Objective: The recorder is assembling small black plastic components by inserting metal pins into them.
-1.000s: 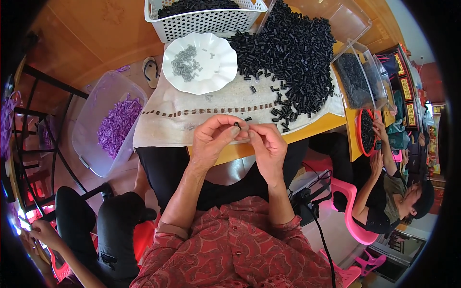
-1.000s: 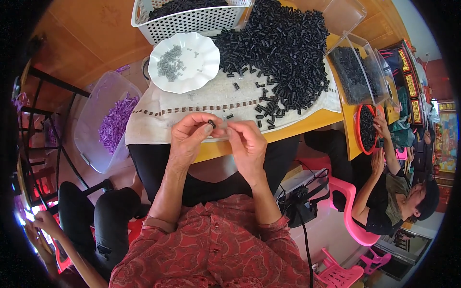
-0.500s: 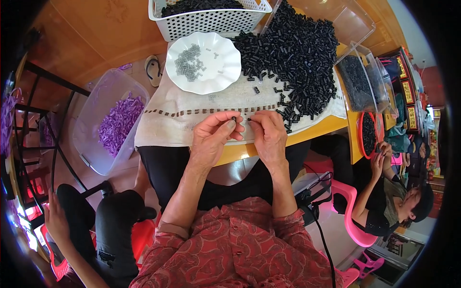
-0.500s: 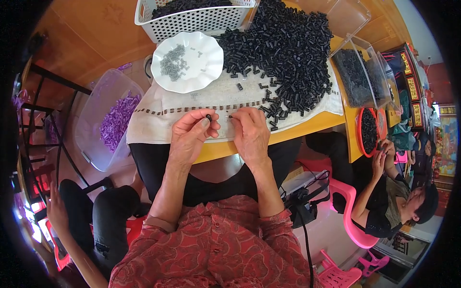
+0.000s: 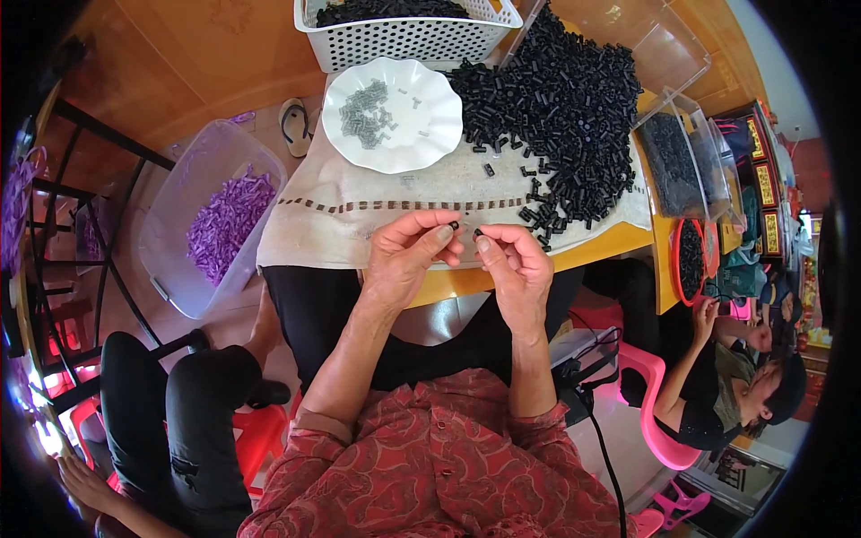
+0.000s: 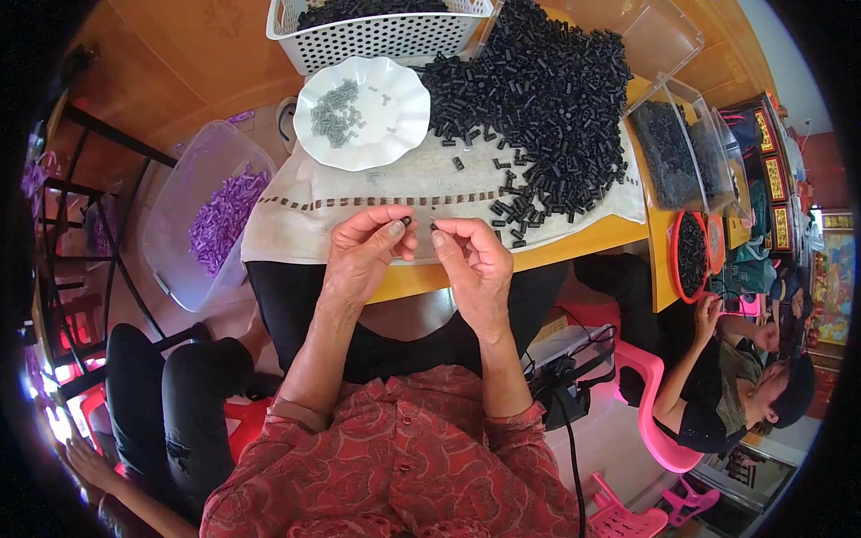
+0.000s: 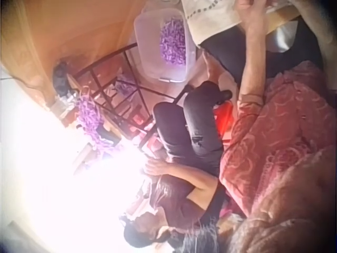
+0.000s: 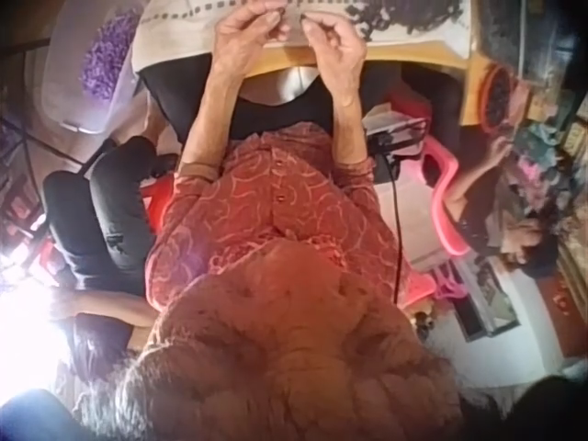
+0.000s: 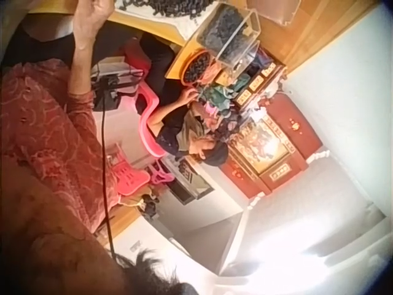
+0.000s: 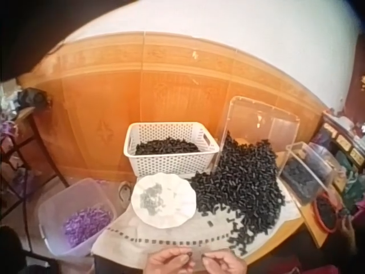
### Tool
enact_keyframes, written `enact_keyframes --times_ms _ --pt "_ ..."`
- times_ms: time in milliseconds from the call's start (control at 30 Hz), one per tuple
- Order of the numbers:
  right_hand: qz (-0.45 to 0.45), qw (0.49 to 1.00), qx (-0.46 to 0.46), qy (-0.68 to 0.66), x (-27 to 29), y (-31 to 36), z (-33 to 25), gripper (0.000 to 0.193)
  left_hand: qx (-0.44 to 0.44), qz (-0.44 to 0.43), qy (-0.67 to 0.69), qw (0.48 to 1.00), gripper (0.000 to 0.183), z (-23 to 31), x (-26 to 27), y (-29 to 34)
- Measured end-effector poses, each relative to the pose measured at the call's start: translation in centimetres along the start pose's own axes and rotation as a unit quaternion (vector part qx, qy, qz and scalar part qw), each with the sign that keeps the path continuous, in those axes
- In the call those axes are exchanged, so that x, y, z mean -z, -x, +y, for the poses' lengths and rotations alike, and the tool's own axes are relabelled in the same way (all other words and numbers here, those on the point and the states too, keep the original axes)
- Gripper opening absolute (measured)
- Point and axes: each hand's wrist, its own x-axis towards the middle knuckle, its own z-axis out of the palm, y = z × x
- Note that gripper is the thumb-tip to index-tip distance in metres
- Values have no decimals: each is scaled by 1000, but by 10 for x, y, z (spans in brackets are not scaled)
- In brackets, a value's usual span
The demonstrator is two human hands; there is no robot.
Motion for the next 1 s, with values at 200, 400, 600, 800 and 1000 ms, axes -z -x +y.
enact_keyframes --times_ms 200,400,600,800,1000 --pt "-17 1000 13 -17 -3 3 -4 16 1 -14 11 1000 22 1 -1 1" --pt "-25 999 24 -19 -5 4 -8 17 13 -8 8 1000 20 1 1 0" --pt "-37 998 51 -11 -8 2 -8 15 21 -20 19 999 18 2 2 1" --pt "-46 997 61 -20 -9 0 -6 14 31 -7 6 999 19 3 1 1" --pt "-47 997 67 -14 -9 -1 -8 14 6 -23 -4 1000 19 2 -1 1"
